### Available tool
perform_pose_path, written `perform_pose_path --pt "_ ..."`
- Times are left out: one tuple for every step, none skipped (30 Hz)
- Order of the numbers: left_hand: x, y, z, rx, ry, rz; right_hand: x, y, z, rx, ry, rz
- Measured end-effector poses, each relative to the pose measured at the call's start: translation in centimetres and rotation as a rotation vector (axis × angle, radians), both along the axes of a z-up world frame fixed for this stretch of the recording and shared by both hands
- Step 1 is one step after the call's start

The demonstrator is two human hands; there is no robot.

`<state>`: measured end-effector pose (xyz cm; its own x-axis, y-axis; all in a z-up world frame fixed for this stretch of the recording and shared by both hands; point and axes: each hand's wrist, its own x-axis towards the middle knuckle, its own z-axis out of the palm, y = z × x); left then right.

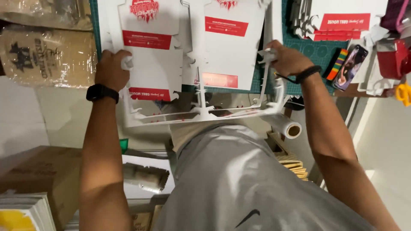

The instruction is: The person is manually removing the waste cardboard from die-cut packaging sheets and stacking the finished templates.

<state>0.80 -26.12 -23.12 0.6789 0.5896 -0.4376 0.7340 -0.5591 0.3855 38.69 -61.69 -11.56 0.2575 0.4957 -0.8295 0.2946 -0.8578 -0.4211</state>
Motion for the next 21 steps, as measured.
perform_pose_path --pt "1.0 0.6 -0.4 0.039 -0.033 -0.029 1.1 0.0 -1.1 -0.005 -0.067 0.021" --pt "1.8 0.7 -0.9 0.046 -0.052 -0.029 1.0 0.8 0.7 0.002 -0.086 0.02" --pt "1.3 0.6 -1.0 0.026 -0.026 -0.004 0.0 1.5 2.1 -0.006 -0.093 -0.054" --pt "0.7 0.4 -1.1 0.006 0.001 0.021 -1.0 2.1 3.4 -0.015 -0.1 -0.129" --pt "-0.4 0.3 -1.8 -0.007 0.018 0.018 -1.2 1.6 2.8 -0.03 -0.084 -0.132" --pt "-1.5 0.2 -2.5 0.039 -0.026 -0.047 -1.3 1.0 2.3 -0.026 -0.097 -0.074" --pt "-0.4 1.7 -3.4 0.114 -0.108 -0.11 0.1 1.7 2.1 0.007 -0.148 -0.018" --pt "1.0 2.0 -2.5 0.13 -0.131 -0.112 0.3 2.7 3.5 0.021 -0.171 -0.021" --pt "0.9 1.2 -1.5 0.064 -0.084 -0.062 -0.5 3.1 4.7 -0.05 -0.14 -0.077" --pt "0.8 0.4 -0.5 -0.001 -0.037 -0.013 -1.3 3.5 5.8 -0.122 -0.108 -0.132" --pt "0.4 0.0 -0.3 -0.009 -0.027 -0.008 -1.0 2.7 4.8 -0.131 -0.099 -0.127" --pt "0.0 -0.4 -0.1 0.007 -0.046 -0.022 -0.7 1.9 3.8 -0.073 -0.091 -0.097" --pt "0.8 0.1 0.2 0.037 -0.083 -0.039 0.3 1.7 3.2 -0.002 -0.101 -0.072" --pt "1.0 0.3 0.3 0.041 -0.091 -0.038 0.2 1.9 4.2 0.003 -0.109 -0.071" --pt "0.8 0.1 0.4 0.03 -0.077 -0.031 0.0 2.0 5.0 0.012 -0.043 -0.099" --pt "0.6 -0.1 0.5 0.018 -0.064 -0.024 -0.3 2.1 5.8 0.021 0.024 -0.126" --pt "0.5 -0.1 0.5 0.013 -0.057 -0.022 0.0 1.6 5.2 0.016 0.03 -0.123" --pt "0.4 -0.1 0.5 0.023 -0.067 -0.032 0.3 1.1 4.6 0.045 0.031 -0.153" --pt "0.8 0.2 0.5 0.037 -0.084 -0.046 0.9 0.7 4.2 0.079 0.025 -0.186" --pt "0.8 0.0 0.7 0.038 -0.086 -0.047 0.5 0.8 3.7 0.08 0.023 -0.188" --pt "0.9 0.1 0.8 0.015 -0.066 -0.03 0.2 1.1 3.3 0.055 -0.01 -0.209"
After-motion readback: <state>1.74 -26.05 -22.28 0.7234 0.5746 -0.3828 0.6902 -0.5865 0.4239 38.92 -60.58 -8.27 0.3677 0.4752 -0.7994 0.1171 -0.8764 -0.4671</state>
